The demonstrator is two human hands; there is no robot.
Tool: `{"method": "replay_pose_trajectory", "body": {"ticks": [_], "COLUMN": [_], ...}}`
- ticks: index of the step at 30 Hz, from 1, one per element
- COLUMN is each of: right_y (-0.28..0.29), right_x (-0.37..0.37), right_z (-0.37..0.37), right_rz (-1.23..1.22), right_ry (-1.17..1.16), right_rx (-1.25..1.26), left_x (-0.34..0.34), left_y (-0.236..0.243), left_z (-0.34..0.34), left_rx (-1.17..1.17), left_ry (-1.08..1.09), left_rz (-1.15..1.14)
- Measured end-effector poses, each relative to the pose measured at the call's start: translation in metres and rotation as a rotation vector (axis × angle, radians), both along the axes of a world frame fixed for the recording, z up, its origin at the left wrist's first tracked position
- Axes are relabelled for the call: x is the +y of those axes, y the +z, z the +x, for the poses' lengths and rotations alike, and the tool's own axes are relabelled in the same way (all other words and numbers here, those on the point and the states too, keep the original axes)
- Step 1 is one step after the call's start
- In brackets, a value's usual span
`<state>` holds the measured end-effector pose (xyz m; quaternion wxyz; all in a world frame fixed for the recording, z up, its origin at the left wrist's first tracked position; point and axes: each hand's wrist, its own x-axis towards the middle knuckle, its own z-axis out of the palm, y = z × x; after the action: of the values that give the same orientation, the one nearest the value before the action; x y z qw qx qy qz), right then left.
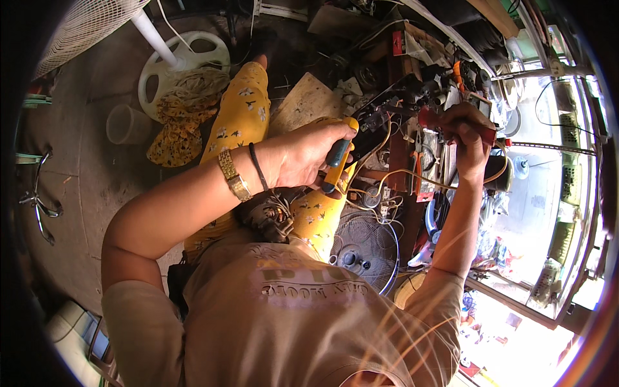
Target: The person solders a wire onto a motor assembly and uses a screwdriver to manipulate internal components while repairing an appliance.
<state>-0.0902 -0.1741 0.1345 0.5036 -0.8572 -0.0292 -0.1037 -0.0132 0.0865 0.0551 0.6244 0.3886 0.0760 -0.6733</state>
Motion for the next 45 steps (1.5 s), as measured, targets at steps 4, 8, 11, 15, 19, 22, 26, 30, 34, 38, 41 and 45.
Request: {"method": "replay_pose_trajectory", "body": {"ticks": [4, 8, 11, 15, 19, 22, 26, 30, 34, 38, 41, 45], "right_y": [0.0, -0.002, -0.002, -0.004, -0.006, -0.005, -0.005, -0.006, -0.006, -0.005, -0.005, -0.006], "right_x": [0.0, -0.002, -0.003, 0.0, -0.002, -0.001, 0.0, 0.0, 0.0, -0.002, -0.002, -0.003], "right_z": [0.0, -0.001, -0.001, 0.0, 0.0, -0.001, -0.002, -0.001, -0.002, -0.004, -0.005, -0.006], "right_rz": [-0.012, -0.023, -0.021, -0.017, -0.024, -0.028, -0.026, -0.009, 0.003, 0.007, 0.012, 0.011], "right_ry": [-0.006, -0.022, -0.032, -0.039, -0.036, -0.045, -0.053, -0.047, -0.042, -0.052, -0.055, -0.063], "right_rx": [-0.018, -0.012, -0.011, -0.042, -0.015, -0.004, -0.002, -0.007, -0.013, -0.005, -0.002, -0.009], "left_x": [-0.003, -0.002, -0.004, -0.004, -0.002, -0.002, -0.001, -0.002, -0.002, -0.002, 0.0, 0.001], "left_y": [-0.002, -0.001, -0.002, -0.003, -0.003, -0.003, -0.004, -0.01, -0.013, -0.014, -0.015, -0.013], "left_z": [0.0, 0.002, 0.003, 0.003, 0.006, 0.005, 0.002, 0.002, -0.002, -0.001, -0.002, -0.004], "left_rx": [-0.007, 0.009, -0.009, -0.041, -0.053, -0.061, -0.125, -0.237, -0.322, -0.405, -0.452, -0.474], "left_ry": [0.002, 0.003, -0.008, 0.002, -0.008, -0.011, -0.036, -0.097, -0.1, -0.151, -0.162, -0.193], "left_rz": [0.001, -0.024, -0.032, -0.031, -0.049, -0.034, -0.008, -0.033, -0.017, -0.025, -0.049, -0.051]}}
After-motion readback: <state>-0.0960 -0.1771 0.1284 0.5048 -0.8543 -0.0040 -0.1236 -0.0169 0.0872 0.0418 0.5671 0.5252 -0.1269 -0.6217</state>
